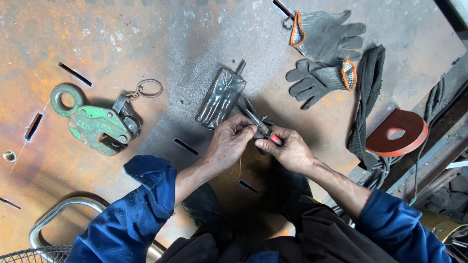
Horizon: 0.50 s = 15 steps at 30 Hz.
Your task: Manipulating and attaching a thin electrical wire to a metal component using pliers.
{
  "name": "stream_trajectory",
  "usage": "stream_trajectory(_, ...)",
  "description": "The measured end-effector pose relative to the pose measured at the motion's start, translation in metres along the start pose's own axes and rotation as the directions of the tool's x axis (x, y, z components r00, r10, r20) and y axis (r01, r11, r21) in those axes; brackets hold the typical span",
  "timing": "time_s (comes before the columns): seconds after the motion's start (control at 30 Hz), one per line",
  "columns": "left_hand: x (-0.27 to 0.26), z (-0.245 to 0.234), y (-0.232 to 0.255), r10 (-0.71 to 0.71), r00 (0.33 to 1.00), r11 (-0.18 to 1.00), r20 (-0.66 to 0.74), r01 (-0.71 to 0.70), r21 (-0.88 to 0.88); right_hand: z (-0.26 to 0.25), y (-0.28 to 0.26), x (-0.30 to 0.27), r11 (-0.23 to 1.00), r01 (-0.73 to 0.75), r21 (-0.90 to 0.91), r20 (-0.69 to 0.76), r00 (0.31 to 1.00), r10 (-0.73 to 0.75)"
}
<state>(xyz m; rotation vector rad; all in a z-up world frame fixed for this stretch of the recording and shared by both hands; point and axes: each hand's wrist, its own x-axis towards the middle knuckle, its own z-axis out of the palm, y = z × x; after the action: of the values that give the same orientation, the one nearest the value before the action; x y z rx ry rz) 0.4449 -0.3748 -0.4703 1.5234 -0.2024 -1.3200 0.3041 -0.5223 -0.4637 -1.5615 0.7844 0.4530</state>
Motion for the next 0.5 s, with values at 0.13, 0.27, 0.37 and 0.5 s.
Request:
stream_trajectory(0.13,-0.006,0.003,0.010,0.013,1.000,0.969,0.012,-0.016,0.248,-0.009,-0.029,-0.006,0.923,-0.107,-0.370,-0.122,0.990,0.066)
stream_trajectory(0.27,0.002,0.008,-0.008,0.159,0.987,0.987,0.024,-0.159,0.019,-0.006,-0.022,-0.005,0.919,-0.147,-0.365,-0.175,0.981,0.088)
stream_trajectory(0.37,-0.008,0.010,0.021,0.153,0.987,0.903,-0.044,-0.122,0.412,0.000,-0.003,-0.004,0.997,-0.072,-0.024,-0.158,0.985,0.067)
stream_trajectory(0.5,-0.010,0.012,0.000,0.308,0.948,0.911,-0.073,-0.273,0.309,0.002,0.002,-0.004,0.999,-0.032,-0.024,-0.079,0.996,0.030)
